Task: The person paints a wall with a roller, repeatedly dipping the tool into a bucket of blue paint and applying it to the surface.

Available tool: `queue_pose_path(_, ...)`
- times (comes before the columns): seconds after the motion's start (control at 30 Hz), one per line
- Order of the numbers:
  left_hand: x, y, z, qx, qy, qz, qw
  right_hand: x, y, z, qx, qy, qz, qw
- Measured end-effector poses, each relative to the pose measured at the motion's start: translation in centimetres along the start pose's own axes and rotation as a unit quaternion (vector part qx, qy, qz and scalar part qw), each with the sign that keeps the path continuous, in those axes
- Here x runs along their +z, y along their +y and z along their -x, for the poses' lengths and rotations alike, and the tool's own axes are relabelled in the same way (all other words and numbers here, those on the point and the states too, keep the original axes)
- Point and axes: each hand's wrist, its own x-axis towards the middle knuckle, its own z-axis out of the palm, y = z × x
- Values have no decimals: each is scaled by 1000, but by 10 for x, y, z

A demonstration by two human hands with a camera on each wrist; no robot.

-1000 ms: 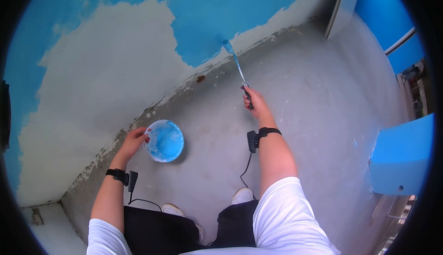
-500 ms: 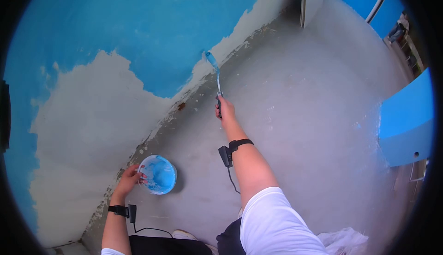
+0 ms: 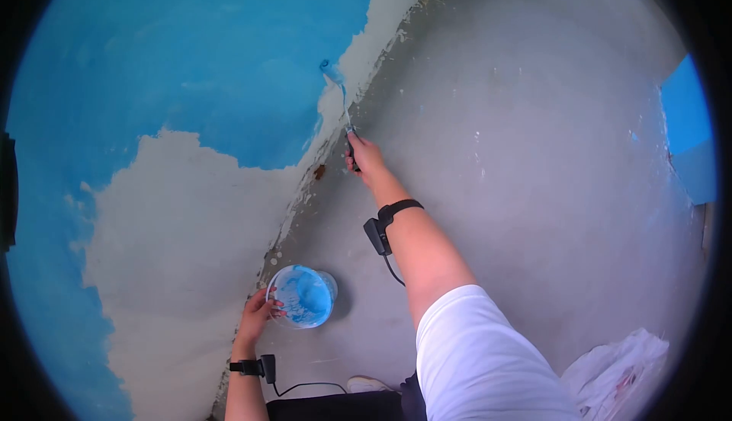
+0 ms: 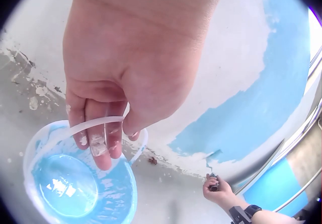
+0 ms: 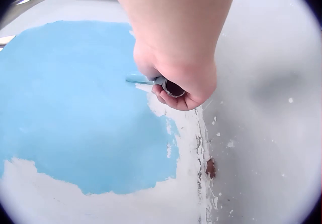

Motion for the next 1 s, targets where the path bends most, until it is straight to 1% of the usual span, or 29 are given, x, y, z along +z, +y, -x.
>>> queue_pose_path(0.03, -1, 0, -1, -3, -1, -4, 1000, -3, 5, -2, 17, -20, 7, 1000)
queue_pose_path(0.07, -2, -1, -1, -4, 2, -6, 1000, -5, 9, -1, 19, -18, 4, 1000)
queue_pose_path(0.13, -3, -2, -3, -7, 2, -7, 1000, -9, 15, 3, 57, -24, 67, 996)
queue_pose_path(0.17, -2, -2, -2, -3, 0, 1, 1000, -14, 19, 4, 58, -22, 66, 996)
queue_pose_path(0.23, -1, -3, 0, 1, -2, 8, 1000, -24, 28, 6, 82, -47, 145, 985)
queue_pose_path(0.27, -1, -3, 0, 4, 1, 11, 1000, -27, 33, 8, 82, -45, 145, 985)
queue_pose_path(0.33, 0, -4, -1, 6, 3, 14, 1000, -33, 40, 10, 126, -63, 148, 979)
queue_pose_path(0.47, -3, -5, -3, 8, 1, 12, 1000, -47, 41, 18, 145, -81, 191, 967)
queue_pose_path(0.53, -3, -5, -4, 7, 0, 16, 1000, -56, 40, 17, 124, -66, 234, 962)
queue_pose_path(0.63, -4, -3, -5, 2, 2, 12, 1000, -62, 38, 21, 101, -49, 261, 959)
queue_pose_path(0.67, -3, -1, -4, 0, 2, 9, 1000, -63, 38, 20, 102, -49, 262, 958)
queue_pose_path(0.73, -2, -1, -3, -1, 4, 6, 1000, -64, 39, 17, 57, -47, 266, 961)
queue_pose_path(0.77, -2, -1, -2, -2, 8, 7, 1000, -61, 38, 16, 58, -47, 267, 961)
queue_pose_path(0.83, -2, -2, -4, -2, 10, 10, 1000, -53, 36, 10, 15, -50, 205, 977)
queue_pose_path(0.87, -3, -3, -3, 0, 6, 8, 1000, -47, 33, 8, 14, -50, 207, 977)
queue_pose_path(0.93, -4, -5, -3, 5, 4, 6, 1000, -35, 27, 5, -3, -24, 159, 987)
queue_pose_path(1.0, -5, -4, -3, 2, -2, -2, 1000, -19, 22, 6, 4, -11, 139, 990)
